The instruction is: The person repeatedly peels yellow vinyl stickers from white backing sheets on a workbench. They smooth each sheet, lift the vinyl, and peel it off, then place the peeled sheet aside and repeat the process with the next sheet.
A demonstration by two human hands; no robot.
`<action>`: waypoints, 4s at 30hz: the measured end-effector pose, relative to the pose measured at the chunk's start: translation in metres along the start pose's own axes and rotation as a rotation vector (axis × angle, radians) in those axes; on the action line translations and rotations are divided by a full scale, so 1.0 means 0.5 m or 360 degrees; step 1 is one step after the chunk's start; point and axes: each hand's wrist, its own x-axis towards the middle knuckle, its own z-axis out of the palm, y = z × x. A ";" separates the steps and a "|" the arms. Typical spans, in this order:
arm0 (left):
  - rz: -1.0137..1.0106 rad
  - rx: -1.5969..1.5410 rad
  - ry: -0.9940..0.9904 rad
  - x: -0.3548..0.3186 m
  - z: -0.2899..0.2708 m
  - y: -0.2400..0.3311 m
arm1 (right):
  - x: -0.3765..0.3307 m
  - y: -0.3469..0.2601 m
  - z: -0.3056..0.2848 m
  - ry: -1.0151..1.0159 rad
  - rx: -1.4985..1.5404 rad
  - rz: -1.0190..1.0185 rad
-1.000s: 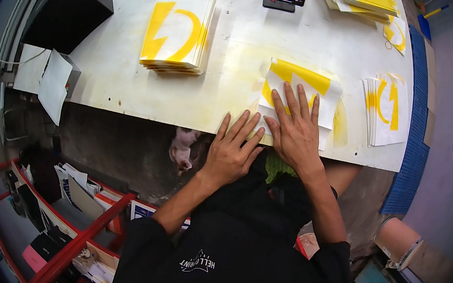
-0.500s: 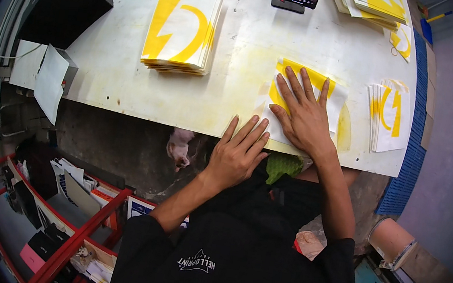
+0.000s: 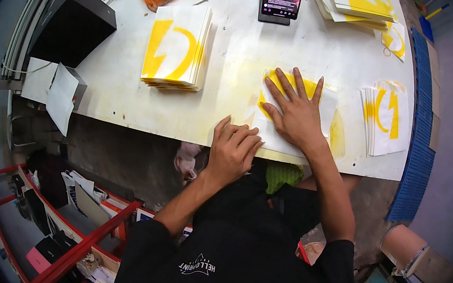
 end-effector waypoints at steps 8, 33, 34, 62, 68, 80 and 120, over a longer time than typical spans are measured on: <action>0.0200 0.0048 -0.0377 0.083 -0.054 -0.042 | 0.002 0.013 0.004 0.0072 0.0050 0.0047; -0.0032 0.0587 -0.0996 0.151 -0.064 -0.059 | -0.296 0.059 -0.084 0.0351 0.0127 0.1332; -0.0048 0.0563 -0.0970 0.146 -0.062 -0.060 | -0.303 0.060 -0.082 0.0333 0.0251 0.1408; -0.0071 0.0475 -0.1033 0.153 -0.054 -0.045 | -0.244 -0.037 -0.070 0.0932 0.0600 0.0823; -0.0074 0.0316 -0.0866 0.144 -0.045 -0.059 | -0.039 -0.062 0.004 0.0742 0.0507 0.0188; 0.0161 -0.0002 -0.0572 0.174 -0.078 -0.054 | -0.157 0.091 -0.068 0.0732 0.0263 0.0264; 0.0325 0.0116 -0.0320 0.032 -0.029 -0.003 | -0.258 0.010 -0.031 0.0359 0.0389 -0.0024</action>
